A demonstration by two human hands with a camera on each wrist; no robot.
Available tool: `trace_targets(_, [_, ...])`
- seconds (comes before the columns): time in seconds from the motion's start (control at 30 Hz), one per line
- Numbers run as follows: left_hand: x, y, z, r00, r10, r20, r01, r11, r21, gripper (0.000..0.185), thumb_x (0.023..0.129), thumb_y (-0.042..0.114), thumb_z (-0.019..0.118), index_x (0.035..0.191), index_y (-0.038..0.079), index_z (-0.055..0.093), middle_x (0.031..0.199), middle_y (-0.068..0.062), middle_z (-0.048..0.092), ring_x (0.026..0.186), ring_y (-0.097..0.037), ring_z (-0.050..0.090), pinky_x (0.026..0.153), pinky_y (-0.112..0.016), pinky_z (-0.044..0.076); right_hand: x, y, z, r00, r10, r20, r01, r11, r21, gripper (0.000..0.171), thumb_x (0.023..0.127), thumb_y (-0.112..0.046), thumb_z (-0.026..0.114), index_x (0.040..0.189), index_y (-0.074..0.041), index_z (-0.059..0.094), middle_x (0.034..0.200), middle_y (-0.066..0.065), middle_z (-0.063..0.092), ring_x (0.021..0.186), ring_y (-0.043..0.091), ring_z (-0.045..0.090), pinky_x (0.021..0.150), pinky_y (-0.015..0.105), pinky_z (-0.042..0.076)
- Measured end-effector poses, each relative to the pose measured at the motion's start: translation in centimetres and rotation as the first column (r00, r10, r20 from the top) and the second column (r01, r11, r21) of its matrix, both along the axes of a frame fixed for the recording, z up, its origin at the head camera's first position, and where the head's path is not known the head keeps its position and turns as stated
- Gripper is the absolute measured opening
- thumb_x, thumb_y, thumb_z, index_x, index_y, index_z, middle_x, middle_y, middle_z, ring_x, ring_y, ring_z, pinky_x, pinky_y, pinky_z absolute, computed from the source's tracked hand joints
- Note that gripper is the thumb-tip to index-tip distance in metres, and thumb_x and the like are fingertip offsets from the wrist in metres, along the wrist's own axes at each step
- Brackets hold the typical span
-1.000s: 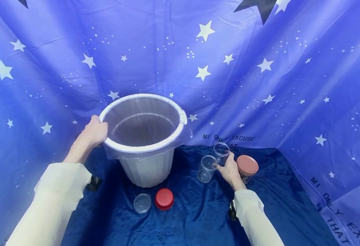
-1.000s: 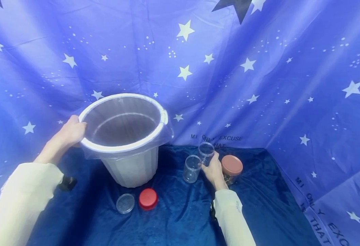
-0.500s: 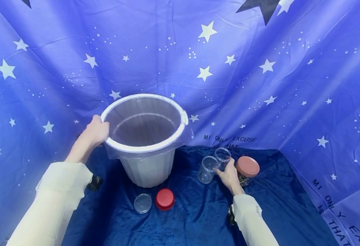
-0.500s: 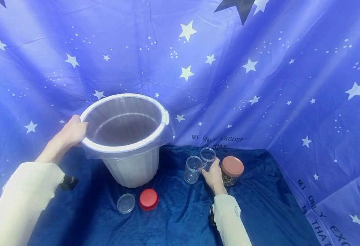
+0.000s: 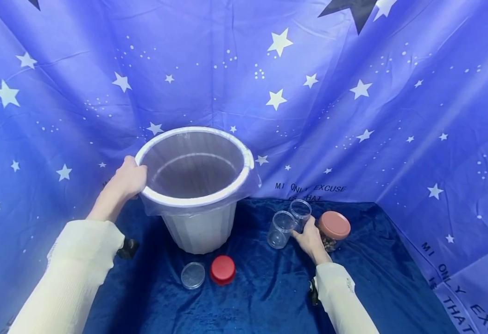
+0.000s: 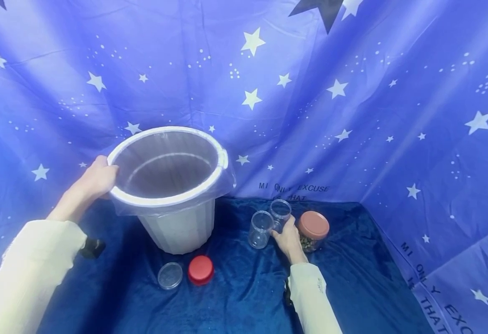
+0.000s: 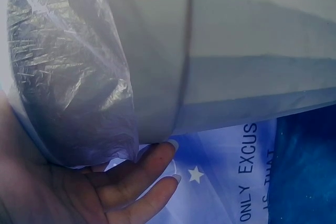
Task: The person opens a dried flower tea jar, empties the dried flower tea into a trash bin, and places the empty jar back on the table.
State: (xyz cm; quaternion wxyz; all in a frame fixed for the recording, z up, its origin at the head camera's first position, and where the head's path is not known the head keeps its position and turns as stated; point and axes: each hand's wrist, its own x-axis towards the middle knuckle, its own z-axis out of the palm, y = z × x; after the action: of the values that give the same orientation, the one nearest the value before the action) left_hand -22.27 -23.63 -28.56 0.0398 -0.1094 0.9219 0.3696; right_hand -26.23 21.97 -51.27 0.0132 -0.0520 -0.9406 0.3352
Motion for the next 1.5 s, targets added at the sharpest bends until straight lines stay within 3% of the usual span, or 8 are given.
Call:
trace_targets(0.17, [-0.2, -0.2, 0.2, 0.999, 0.029, -0.027, -0.029, 1.000, 0.005, 0.054, 0.100, 0.023, 0.023, 0.138, -0.015, 0.020, 0.121, -0.036, 0.043, 0.099, -0.041, 0.053, 0.061, -0.034, 0.053, -0.3, -0.2, 0.8, 0.999, 0.032, 0.009, -0.032, 0.999, 0.024, 0.079, 0.085, -0.017, 0.070, 0.139, 0.015, 0.022, 0.127, 0.047, 0.050, 0.121, 0.056, 0.052, 0.101, 0.060, 0.043])
trace_targets(0.47, [-0.1, -0.3, 0.4, 1.000, 0.002, -0.024, -0.002, 1.000, 0.000, 0.056, 0.102, 0.025, 0.020, 0.139, -0.018, 0.017, 0.122, -0.038, 0.040, 0.103, -0.044, 0.052, 0.060, -0.034, 0.054, -0.4, -0.4, 1.9, 0.999, 0.026, 0.044, -0.028, 0.999, 0.042, 0.079, 0.084, -0.019, 0.069, 0.138, 0.016, 0.024, 0.127, 0.047, 0.050, 0.122, 0.056, 0.051, 0.100, 0.060, 0.043])
trace_targets(0.77, [-0.1, -0.2, 0.2, 1.000, -0.011, -0.017, 0.011, 1.000, -0.012, 0.056, 0.102, 0.025, 0.020, 0.137, -0.017, 0.018, 0.118, -0.037, 0.042, 0.098, -0.042, 0.053, 0.058, -0.032, 0.052, 0.1, -0.2, 2.6, 0.998, 0.000, 0.063, 0.000, 1.000, -0.013, 0.094, 0.083, -0.023, 0.073, 0.149, 0.012, 0.015, 0.137, 0.042, 0.045, 0.129, 0.053, 0.047, 0.107, 0.058, 0.040])
trace_targets(1.13, [-0.1, -0.2, 0.1, 1.000, -0.011, -0.013, 0.011, 1.000, -0.016, 0.056, 0.102, 0.024, 0.021, 0.138, -0.018, 0.018, 0.116, -0.036, 0.043, 0.095, -0.041, 0.054, 0.060, -0.034, 0.053, 0.1, -0.1, 4.2, 0.997, 0.009, 0.074, -0.007, 1.000, -0.026, 0.097, 0.081, -0.017, 0.071, 0.150, 0.012, 0.009, 0.140, 0.041, 0.043, 0.132, 0.053, 0.044, 0.110, 0.060, 0.037])
trace_targets(1.33, [-0.1, 0.0, -0.1, 1.000, -0.013, -0.003, 0.013, 1.000, 0.015, 0.056, 0.102, 0.024, 0.020, 0.139, -0.017, 0.017, 0.122, -0.038, 0.041, 0.104, -0.044, 0.052, 0.062, -0.037, 0.056, 0.2, 0.2, 5.5, 0.994, 0.029, 0.110, -0.024, 0.999, -0.044, 0.101, 0.080, -0.017, 0.071, 0.150, 0.015, 0.005, 0.141, 0.044, 0.038, 0.136, 0.054, 0.037, 0.114, 0.058, 0.031])
trace_targets(1.5, [-0.2, 0.0, -0.1, 1.000, -0.010, -0.003, 0.010, 1.000, 0.026, 0.057, 0.102, 0.024, 0.020, 0.140, -0.017, 0.015, 0.126, -0.040, 0.039, 0.109, -0.046, 0.051, 0.068, -0.042, 0.057, 0.3, 0.4, 6.2, 0.992, 0.057, 0.111, -0.052, 0.998, -0.041, 0.101, 0.080, -0.016, 0.072, 0.150, 0.014, 0.006, 0.140, 0.042, 0.042, 0.133, 0.053, 0.041, 0.112, 0.057, 0.034])
